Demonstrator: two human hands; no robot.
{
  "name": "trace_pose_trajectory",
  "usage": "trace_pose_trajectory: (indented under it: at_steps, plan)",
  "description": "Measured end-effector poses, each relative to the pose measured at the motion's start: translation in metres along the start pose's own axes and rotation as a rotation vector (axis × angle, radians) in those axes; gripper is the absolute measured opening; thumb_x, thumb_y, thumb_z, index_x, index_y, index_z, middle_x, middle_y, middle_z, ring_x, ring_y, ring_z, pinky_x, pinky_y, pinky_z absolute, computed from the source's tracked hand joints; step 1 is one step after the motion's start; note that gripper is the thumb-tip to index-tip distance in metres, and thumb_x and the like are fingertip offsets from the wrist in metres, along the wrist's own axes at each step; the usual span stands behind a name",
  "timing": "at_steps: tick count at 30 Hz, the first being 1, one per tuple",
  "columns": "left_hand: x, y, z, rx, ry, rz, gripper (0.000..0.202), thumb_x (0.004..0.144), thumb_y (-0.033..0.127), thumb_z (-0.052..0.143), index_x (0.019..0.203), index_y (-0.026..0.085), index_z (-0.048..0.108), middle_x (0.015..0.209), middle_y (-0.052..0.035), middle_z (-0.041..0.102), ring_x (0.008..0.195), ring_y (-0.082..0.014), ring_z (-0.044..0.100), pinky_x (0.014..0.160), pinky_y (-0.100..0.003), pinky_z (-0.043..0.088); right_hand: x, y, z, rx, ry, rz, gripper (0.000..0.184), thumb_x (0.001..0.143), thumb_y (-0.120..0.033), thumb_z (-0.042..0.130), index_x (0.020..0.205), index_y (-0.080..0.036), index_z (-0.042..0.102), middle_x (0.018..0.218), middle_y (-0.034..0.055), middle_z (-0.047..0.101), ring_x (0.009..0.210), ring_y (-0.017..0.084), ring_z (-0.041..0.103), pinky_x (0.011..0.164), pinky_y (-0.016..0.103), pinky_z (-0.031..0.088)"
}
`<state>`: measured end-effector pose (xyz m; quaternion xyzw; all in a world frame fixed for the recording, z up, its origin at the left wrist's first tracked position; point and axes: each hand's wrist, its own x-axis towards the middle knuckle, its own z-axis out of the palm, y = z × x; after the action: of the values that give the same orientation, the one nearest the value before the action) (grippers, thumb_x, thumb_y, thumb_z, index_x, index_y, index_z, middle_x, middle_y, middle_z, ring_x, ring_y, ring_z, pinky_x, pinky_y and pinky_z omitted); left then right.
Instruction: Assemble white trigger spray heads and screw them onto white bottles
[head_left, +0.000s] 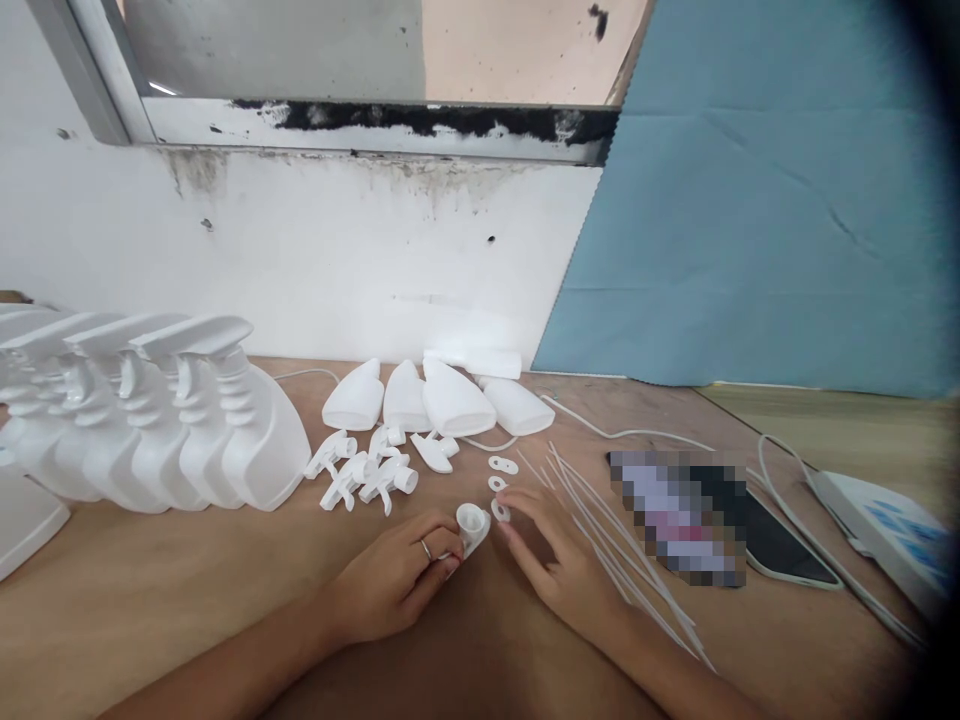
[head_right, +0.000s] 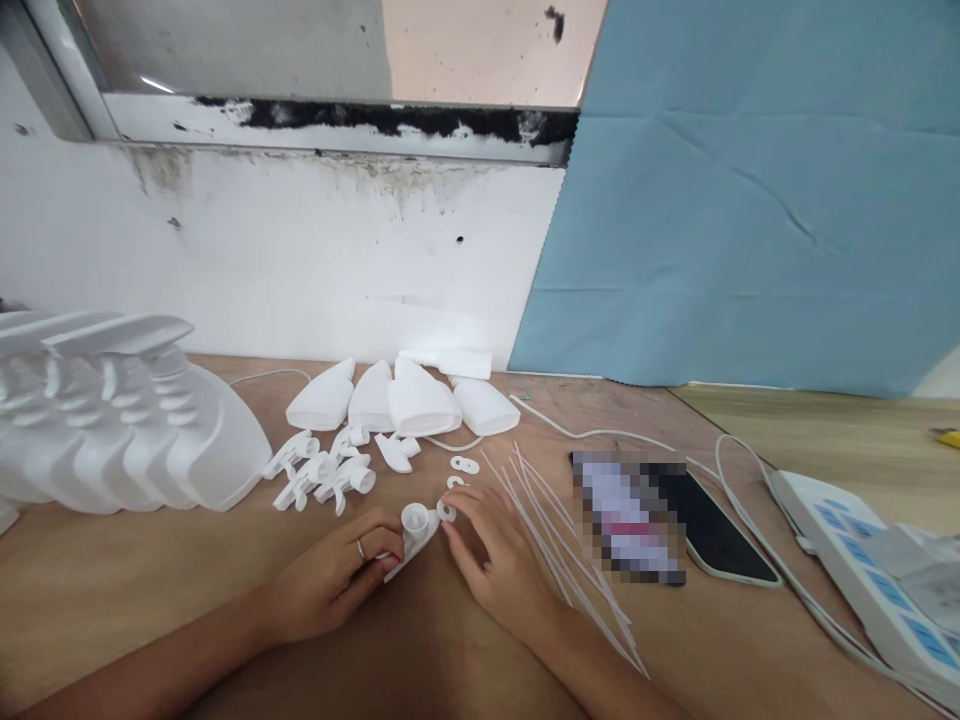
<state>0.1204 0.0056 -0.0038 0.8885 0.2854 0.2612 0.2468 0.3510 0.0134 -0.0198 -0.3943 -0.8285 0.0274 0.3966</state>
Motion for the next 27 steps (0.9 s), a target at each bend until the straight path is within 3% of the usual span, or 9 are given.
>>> trace_pose_trajectory:
  at_steps: [12,15,22,27]
  plan:
    - [-0.0007,-0.0025,0.0047,0.103,-0.04,0.147,0.015,0.093,0.013,0.034,0.1,0.019,0.046,0.105,-0.0075,0.054,0.099,-0.0174,0.05,0.089,-0.031,0.042,-0.0014,-0.0119,0.0004,0.099,-0.114,-0.167,0.042,0.087,-0.008,0.047,0.126,-0.021,0.041,0.11,0.0094,0.06,0.104,0.021,0.055,0.091,0.04,0.043]
    - [-0.0008,-0.0031,0.0051,0.097,-0.031,0.148,0.015,0.092,0.012,0.035,0.101,0.019,0.045,0.104,-0.0075,0.054,0.098,-0.0173,0.05,0.088,-0.031,0.042,-0.001,-0.0121,0.0016,0.091,-0.117,-0.158,0.043,0.088,-0.009,0.047,0.129,-0.02,0.039,0.114,0.0105,0.059,0.109,0.021,0.053,0.092,0.04,0.043]
    - [-0.0009,-0.0051,0.007,0.09,-0.018,0.124,0.015,0.09,0.013,0.041,0.103,0.02,0.043,0.108,-0.0067,0.054,0.101,-0.0172,0.05,0.091,-0.03,0.043,-0.0022,-0.0086,0.0028,0.142,-0.139,-0.114,0.029,0.087,-0.009,0.048,0.113,-0.021,0.047,0.113,0.0102,0.058,0.105,0.021,0.054,0.092,0.039,0.043]
    - [-0.003,-0.0047,0.0091,0.072,-0.003,0.106,0.033,0.088,0.014,0.046,0.119,0.023,0.038,0.12,-0.0076,0.049,0.108,-0.0182,0.048,0.094,-0.032,0.042,-0.0023,-0.0078,0.0024,0.151,-0.164,-0.11,0.032,0.087,-0.008,0.049,0.116,-0.021,0.047,0.113,0.0095,0.055,0.106,0.021,0.052,0.093,0.039,0.042]
